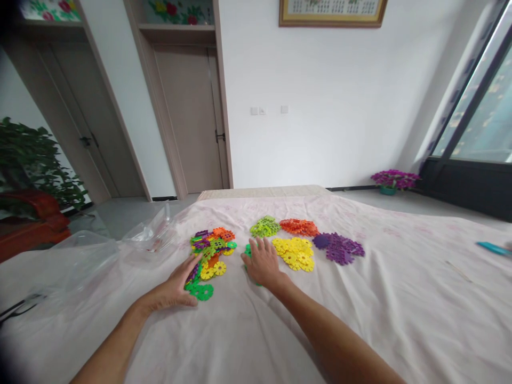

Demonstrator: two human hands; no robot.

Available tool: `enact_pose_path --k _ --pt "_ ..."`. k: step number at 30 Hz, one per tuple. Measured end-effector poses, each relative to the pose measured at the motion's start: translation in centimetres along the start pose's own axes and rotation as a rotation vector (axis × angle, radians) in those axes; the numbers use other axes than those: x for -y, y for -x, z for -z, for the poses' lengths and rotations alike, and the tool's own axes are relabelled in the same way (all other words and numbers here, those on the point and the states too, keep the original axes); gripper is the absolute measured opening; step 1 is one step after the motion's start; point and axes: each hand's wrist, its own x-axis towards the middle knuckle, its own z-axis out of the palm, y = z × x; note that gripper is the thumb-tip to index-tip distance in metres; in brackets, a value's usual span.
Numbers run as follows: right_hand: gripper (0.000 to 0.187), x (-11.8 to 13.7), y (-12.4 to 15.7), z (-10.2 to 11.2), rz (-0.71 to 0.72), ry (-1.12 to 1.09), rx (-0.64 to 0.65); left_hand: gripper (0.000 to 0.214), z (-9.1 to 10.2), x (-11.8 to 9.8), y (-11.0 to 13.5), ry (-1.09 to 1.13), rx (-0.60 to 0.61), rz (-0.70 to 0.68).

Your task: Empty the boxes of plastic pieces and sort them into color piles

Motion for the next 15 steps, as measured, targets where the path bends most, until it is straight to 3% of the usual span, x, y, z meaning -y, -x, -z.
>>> enact_pose_path --k 4,8,15 --pt "0.058 -0.7 0.8 -1.6 -0.052 0.04 0.013 0.129 -0.8 -1.3 -0.2 -0.15 -0.035 0.067" --pt "0.051 -0.5 0.0 -2.7 -0.011 0.001 -0.02 0.12 -1.9 -1.8 -0.6 -0.197 -0.119 0.08" --pt "0.046 -1.3 -1.5 -2.2 0.057 -0.138 -0.035 0.102 -3.5 -2.1 -1.6 -0.251 -0.275 0.089"
